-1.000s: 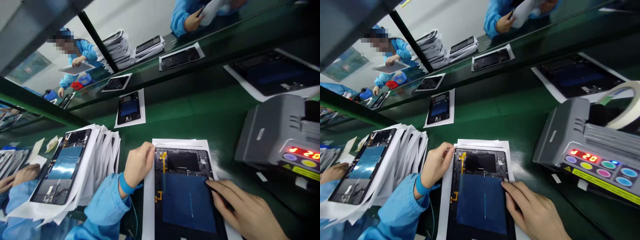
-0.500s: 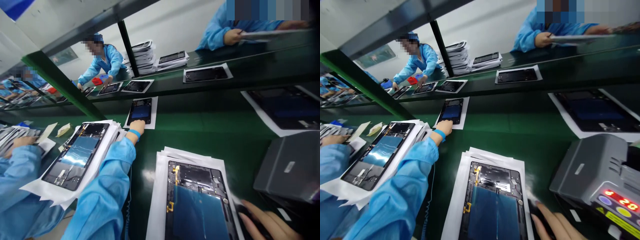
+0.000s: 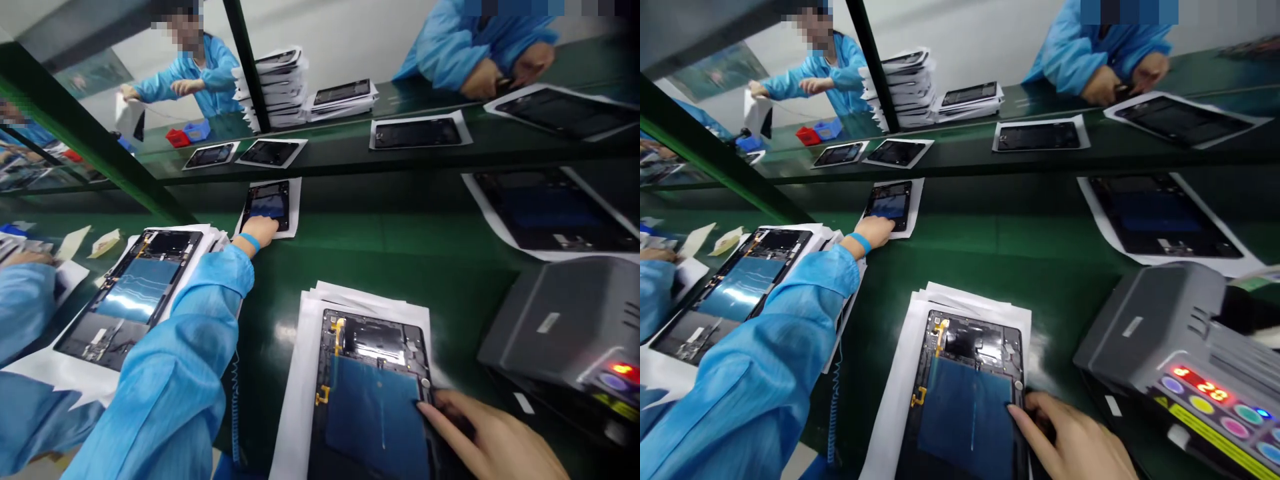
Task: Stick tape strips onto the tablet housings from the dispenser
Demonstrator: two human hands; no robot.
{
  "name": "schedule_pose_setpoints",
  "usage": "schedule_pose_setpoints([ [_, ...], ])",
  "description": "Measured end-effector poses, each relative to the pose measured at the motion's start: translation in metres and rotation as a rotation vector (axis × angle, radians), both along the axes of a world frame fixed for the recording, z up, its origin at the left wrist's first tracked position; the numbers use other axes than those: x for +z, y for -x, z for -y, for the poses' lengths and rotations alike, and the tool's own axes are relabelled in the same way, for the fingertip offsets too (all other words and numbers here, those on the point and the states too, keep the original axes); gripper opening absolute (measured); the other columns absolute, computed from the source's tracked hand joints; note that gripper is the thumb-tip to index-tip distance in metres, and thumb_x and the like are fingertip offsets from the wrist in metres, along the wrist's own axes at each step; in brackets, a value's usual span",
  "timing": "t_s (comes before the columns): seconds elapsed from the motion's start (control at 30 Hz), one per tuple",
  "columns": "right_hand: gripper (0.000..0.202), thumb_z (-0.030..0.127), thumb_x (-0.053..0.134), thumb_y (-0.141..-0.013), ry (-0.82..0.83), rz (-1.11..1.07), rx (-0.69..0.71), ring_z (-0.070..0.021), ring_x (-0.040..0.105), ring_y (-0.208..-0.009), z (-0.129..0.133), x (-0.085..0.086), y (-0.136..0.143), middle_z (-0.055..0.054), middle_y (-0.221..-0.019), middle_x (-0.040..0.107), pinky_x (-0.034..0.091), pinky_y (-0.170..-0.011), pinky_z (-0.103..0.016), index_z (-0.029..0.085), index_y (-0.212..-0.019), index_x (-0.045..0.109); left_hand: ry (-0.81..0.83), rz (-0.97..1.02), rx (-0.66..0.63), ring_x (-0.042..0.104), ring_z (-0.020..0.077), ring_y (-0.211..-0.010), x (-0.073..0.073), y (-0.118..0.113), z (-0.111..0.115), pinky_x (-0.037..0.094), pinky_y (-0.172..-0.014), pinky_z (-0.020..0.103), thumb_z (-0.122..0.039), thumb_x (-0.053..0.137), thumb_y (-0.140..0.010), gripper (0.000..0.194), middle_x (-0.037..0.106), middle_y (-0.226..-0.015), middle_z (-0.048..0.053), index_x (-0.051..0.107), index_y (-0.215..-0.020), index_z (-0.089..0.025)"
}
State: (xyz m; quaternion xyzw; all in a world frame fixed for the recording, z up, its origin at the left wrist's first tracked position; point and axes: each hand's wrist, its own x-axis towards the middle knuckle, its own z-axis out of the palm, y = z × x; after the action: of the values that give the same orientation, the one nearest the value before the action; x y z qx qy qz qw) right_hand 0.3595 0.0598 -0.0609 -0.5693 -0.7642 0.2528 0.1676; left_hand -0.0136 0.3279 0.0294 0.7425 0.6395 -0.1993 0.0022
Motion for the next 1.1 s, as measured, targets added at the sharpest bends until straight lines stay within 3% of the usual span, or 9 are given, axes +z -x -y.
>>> schedule_pose_setpoints([
  [0.13,0.052,0.064,0.038,-0.090,0.233,-0.108,0.040,-0.0151,0.053,-0.050,-0.012,0.019,0.012,0.000,-0.056,0.056,0.041,-0.049,-0.023,0.024,-0.062,0.055,-0.121,0.013,-0.088,0.061,0.0309,-0.106,0.028,-0.036,0.026,0.047,-0.090,0.042,-0.016,0.053,-0.090,0.018,0.065,-0.106,0.017,0.063,-0.104,-0.009],
  [0.3,0.055,0.066,0.040,-0.089,0.272,-0.213,-0.039,-0.0125,0.047,-0.051,-0.007,0.028,0.013,0.001,-0.055,0.048,0.039,-0.049,-0.021,0.021,-0.058,0.046,-0.218,0.057,-0.157,0.065,0.0289,-0.089,0.044,-0.065,0.111,0.050,-0.072,0.038,-0.009,0.040,-0.090,0.024,0.064,-0.098,0.014,0.058,-0.105,-0.013],
  [0.4,0.054,0.065,0.043,-0.087,0.263,-0.273,-0.116,-0.0115,0.041,-0.051,0.002,0.028,0.007,0.002,-0.055,0.042,0.038,-0.047,-0.021,0.021,-0.057,0.039,-0.182,0.069,-0.182,0.065,0.0269,-0.082,0.035,-0.059,0.156,0.050,-0.065,0.035,-0.006,0.040,-0.088,0.022,0.063,-0.092,0.011,0.059,-0.099,-0.013],
  [0.53,0.054,0.065,0.045,-0.086,0.236,-0.325,-0.246,-0.0111,0.040,-0.051,0.014,0.022,-0.006,0.002,-0.055,0.038,0.037,-0.046,-0.020,0.021,-0.056,0.040,-0.120,0.077,-0.194,0.064,0.0282,-0.085,0.015,-0.043,0.194,0.050,-0.063,0.035,-0.005,0.044,-0.088,0.019,0.063,-0.090,0.012,0.061,-0.092,-0.012],
  [0.63,0.055,0.067,0.045,-0.084,0.239,-0.310,-0.298,-0.0115,0.043,-0.052,0.019,0.016,-0.012,0.001,-0.057,0.042,0.039,-0.048,-0.019,0.020,-0.057,0.045,-0.089,0.181,-0.190,0.064,0.0266,-0.088,0.001,-0.047,0.217,0.052,-0.070,0.035,-0.022,0.051,-0.093,0.013,0.064,-0.092,0.010,0.061,-0.090,-0.014],
  [0.73,0.057,0.071,0.043,-0.083,0.268,-0.271,-0.288,-0.0125,0.046,-0.054,0.018,0.012,-0.009,0.001,-0.057,0.044,0.041,-0.049,-0.020,0.020,-0.058,0.048,-0.020,0.378,-0.158,0.065,0.0239,-0.080,-0.013,-0.063,0.234,0.051,-0.069,0.034,-0.037,0.052,-0.093,0.024,0.065,-0.086,0.007,0.061,-0.087,-0.016],
  [0.93,0.058,0.073,0.040,-0.083,0.312,-0.243,-0.262,-0.0134,0.046,-0.056,0.016,0.015,0.000,0.001,-0.058,0.044,0.040,-0.051,-0.021,0.020,-0.059,0.046,-0.023,0.499,-0.177,0.064,0.0235,-0.074,-0.017,-0.082,0.244,0.048,-0.066,0.034,-0.019,0.041,-0.093,0.019,0.064,-0.081,0.007,0.056,-0.082,-0.017],
  [1.0,0.058,0.072,0.041,-0.082,0.302,-0.259,-0.284,-0.0129,0.043,-0.054,0.016,0.018,0.001,0.001,-0.057,0.041,0.039,-0.049,-0.022,0.021,-0.057,0.042,-0.017,0.704,-0.081,0.061,0.0205,-0.066,-0.012,-0.085,0.248,0.045,-0.062,0.031,-0.021,0.038,-0.094,0.020,0.060,-0.070,0.003,0.053,-0.082,-0.019],
  [1.1,0.057,0.070,0.039,-0.085,0.252,-0.302,-0.321,-0.0121,0.038,-0.051,0.017,0.025,0.005,0.002,-0.055,0.035,0.035,-0.047,-0.024,0.022,-0.056,0.035,0.150,1.216,0.173,0.057,0.0142,-0.057,-0.012,-0.093,0.254,0.043,-0.056,0.025,-0.030,0.038,-0.096,0.015,0.059,-0.069,-0.002,0.047,-0.088,-0.021],
])
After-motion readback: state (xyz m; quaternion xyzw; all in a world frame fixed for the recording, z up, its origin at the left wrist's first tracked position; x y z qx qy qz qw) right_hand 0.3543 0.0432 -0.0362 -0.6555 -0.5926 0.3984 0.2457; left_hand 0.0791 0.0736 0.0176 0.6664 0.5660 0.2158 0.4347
